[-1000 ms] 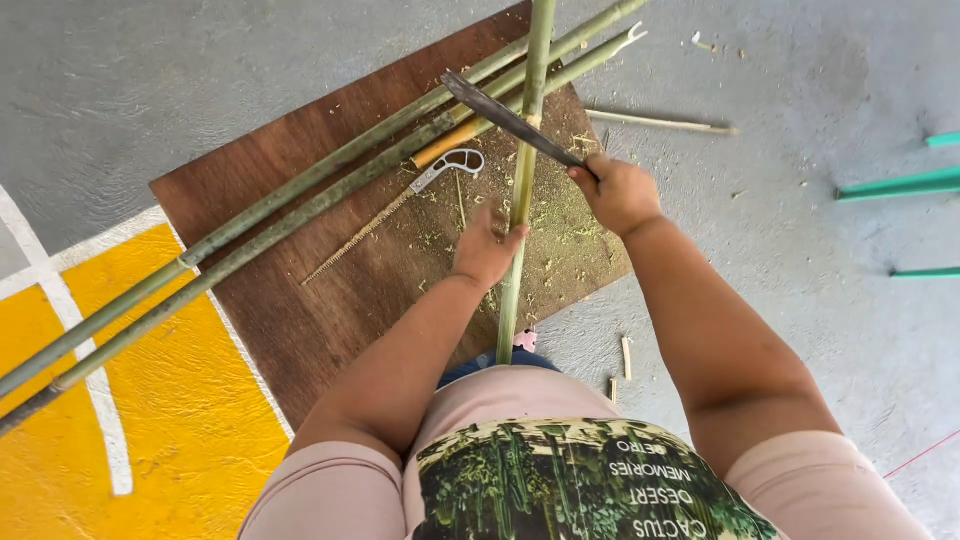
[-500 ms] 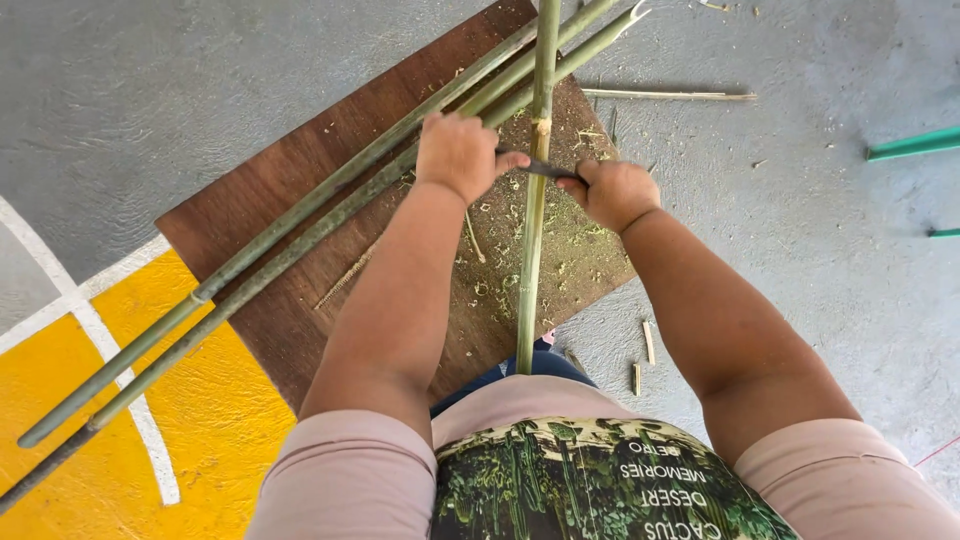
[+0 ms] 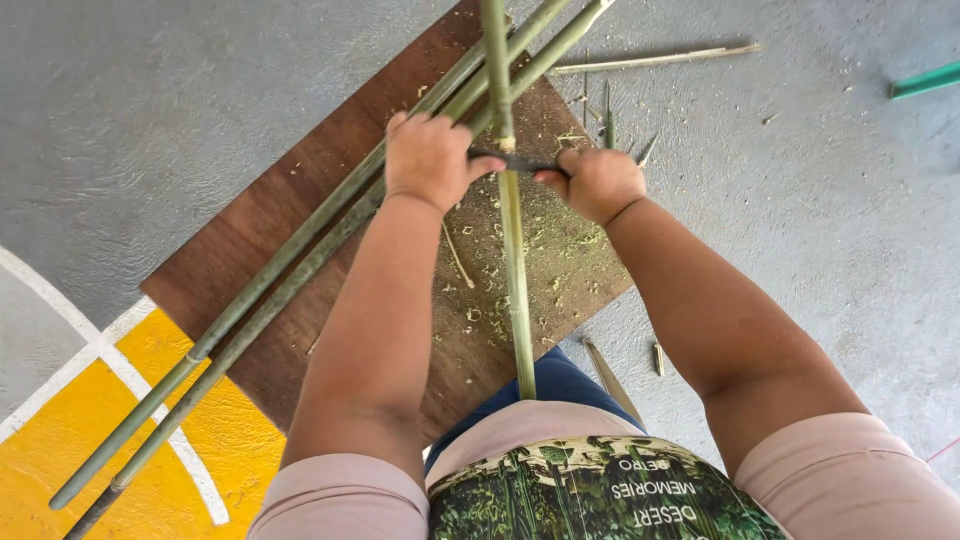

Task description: Cutting and stripping bamboo poles using a machete and a knife on a wooden work surface.

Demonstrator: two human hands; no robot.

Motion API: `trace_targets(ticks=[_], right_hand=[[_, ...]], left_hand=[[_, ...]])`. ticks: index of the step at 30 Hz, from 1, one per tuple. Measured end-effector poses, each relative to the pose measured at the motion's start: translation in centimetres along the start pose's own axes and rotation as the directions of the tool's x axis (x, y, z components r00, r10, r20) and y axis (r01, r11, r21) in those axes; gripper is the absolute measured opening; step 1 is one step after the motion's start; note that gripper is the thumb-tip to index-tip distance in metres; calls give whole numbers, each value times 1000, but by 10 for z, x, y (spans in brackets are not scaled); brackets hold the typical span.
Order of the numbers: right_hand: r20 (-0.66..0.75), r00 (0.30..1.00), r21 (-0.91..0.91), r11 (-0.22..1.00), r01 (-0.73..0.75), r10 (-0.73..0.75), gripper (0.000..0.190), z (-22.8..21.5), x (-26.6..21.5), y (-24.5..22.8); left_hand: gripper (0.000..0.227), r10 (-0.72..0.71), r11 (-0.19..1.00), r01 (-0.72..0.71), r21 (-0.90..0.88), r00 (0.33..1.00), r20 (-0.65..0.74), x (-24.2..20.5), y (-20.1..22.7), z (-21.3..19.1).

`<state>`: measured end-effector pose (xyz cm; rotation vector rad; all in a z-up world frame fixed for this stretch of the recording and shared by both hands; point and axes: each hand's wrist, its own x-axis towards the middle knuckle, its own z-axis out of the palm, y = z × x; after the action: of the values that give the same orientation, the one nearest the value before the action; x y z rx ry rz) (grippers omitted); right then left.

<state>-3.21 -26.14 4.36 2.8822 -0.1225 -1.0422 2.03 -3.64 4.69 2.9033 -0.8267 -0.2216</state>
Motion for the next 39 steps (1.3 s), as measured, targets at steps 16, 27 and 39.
trace_targets(ticks=[16, 27, 39], right_hand=[[-32, 981, -99, 977, 189, -193, 64, -8, 32, -17], [-16, 940, 43, 939, 340, -340, 60, -6, 51, -2], [-4, 952, 135, 944, 303, -305, 63, -6, 46, -3]], left_hand=[[70, -45, 996, 57, 66, 984, -174, 1, -26, 15], [70, -136, 991, 136, -2, 988, -70, 6, -18, -4], [70, -194, 980, 179, 90, 961, 196, 12, -3, -26]])
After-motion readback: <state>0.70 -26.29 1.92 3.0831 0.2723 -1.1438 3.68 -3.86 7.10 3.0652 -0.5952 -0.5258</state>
